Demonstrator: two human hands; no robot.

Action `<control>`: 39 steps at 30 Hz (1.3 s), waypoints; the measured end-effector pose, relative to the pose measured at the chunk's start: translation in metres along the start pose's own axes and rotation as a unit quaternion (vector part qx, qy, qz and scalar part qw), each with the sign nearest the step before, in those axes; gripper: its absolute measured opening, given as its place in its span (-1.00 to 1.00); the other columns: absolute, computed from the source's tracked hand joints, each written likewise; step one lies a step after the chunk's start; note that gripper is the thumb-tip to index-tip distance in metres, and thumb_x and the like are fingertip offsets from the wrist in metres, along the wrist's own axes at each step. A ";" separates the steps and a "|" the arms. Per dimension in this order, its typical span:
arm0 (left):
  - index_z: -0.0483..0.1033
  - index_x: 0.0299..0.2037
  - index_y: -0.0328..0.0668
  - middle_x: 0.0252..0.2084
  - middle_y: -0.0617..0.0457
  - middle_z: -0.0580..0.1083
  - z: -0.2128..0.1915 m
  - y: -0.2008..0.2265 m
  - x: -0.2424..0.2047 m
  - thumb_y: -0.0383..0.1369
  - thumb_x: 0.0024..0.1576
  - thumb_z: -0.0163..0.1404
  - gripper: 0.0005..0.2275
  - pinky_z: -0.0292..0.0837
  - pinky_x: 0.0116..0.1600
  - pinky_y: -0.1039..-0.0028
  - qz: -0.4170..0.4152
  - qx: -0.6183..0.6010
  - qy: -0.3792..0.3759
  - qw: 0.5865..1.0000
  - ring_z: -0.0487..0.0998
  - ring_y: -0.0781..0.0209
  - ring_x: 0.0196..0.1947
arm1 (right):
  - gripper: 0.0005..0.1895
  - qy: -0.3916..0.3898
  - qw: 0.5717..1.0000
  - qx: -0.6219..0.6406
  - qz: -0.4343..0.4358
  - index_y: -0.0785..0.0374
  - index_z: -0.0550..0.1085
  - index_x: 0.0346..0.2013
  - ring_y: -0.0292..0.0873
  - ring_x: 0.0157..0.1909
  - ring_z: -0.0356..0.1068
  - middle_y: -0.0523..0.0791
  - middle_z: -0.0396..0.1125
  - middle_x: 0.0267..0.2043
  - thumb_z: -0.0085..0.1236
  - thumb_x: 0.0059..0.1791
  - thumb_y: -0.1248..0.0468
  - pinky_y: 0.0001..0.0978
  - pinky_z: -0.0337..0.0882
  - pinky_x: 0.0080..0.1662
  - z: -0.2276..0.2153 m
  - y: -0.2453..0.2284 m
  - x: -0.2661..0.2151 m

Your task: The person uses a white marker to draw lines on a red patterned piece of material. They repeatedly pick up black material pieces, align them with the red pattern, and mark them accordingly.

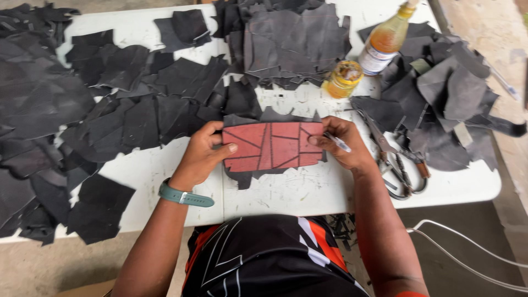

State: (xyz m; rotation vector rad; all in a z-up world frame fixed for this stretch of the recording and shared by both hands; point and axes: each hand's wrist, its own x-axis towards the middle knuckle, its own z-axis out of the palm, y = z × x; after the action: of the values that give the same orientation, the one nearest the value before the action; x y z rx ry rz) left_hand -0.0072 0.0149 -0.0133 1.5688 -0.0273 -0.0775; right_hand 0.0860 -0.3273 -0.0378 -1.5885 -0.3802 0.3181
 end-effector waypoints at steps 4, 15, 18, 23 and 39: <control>0.38 0.12 -0.43 -0.10 -0.16 0.62 0.002 0.011 0.000 -0.60 0.13 0.11 -0.65 0.59 -0.01 0.46 0.006 -0.018 -0.018 1.000 0.62 0.25 -0.09 | -0.77 0.003 1.000 -0.001 0.005 0.33 0.55 -0.19 -0.37 -0.27 0.38 -0.19 0.47 -0.27 0.36 -0.12 0.45 -0.54 0.39 -0.17 -0.001 -0.003 -0.001; 0.38 0.09 -0.39 -0.10 -0.16 0.61 0.001 0.007 0.002 -0.61 0.12 0.10 -0.66 0.61 0.01 0.43 -0.011 -0.042 -0.020 0.999 0.63 0.24 -0.07 | -0.76 -0.006 1.000 0.007 0.006 0.33 0.53 -0.17 -0.36 -0.24 0.39 -0.18 0.47 -0.25 0.36 -0.10 0.41 -0.54 0.41 -0.13 -0.003 0.000 0.000; 0.37 0.10 -0.37 -0.12 -0.16 0.61 0.001 0.003 0.002 -0.60 0.11 0.09 -0.65 0.63 -0.01 0.41 -0.039 -0.039 -0.012 0.998 0.64 0.22 -0.08 | -0.77 -0.006 1.000 -0.022 -0.002 0.34 0.53 -0.18 -0.36 -0.25 0.38 -0.19 0.47 -0.26 0.37 -0.09 0.40 -0.54 0.39 -0.14 -0.002 0.000 -0.001; 0.35 0.13 -0.39 -0.12 -0.18 0.61 0.000 -0.009 0.003 -0.61 0.11 0.09 -0.64 0.62 0.00 0.41 -0.034 -0.041 -0.006 0.999 0.64 0.19 -0.08 | -0.79 0.004 0.997 -0.076 -0.001 0.32 0.52 -0.21 -0.38 -0.29 0.37 -0.20 0.46 -0.30 0.37 -0.09 0.39 -0.53 0.39 -0.19 0.002 -0.005 0.001; 0.32 0.14 -0.33 -0.12 -0.16 0.61 -0.007 -0.035 0.007 -0.53 0.13 0.10 -0.62 0.63 -0.24 0.42 -0.072 -0.040 -0.003 0.997 0.68 0.16 -0.17 | -0.74 0.038 0.988 -0.147 0.008 0.35 0.50 -0.18 -0.40 -0.32 0.29 -0.21 0.42 -0.33 0.39 -0.08 0.35 -0.52 0.34 -0.24 0.012 -0.004 0.002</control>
State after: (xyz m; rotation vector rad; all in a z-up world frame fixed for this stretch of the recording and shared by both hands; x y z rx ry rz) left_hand -0.0003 0.0216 -0.0490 1.4885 0.0820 -0.1945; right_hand 0.0824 -0.3151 -0.0345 -1.8873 -0.3671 0.2203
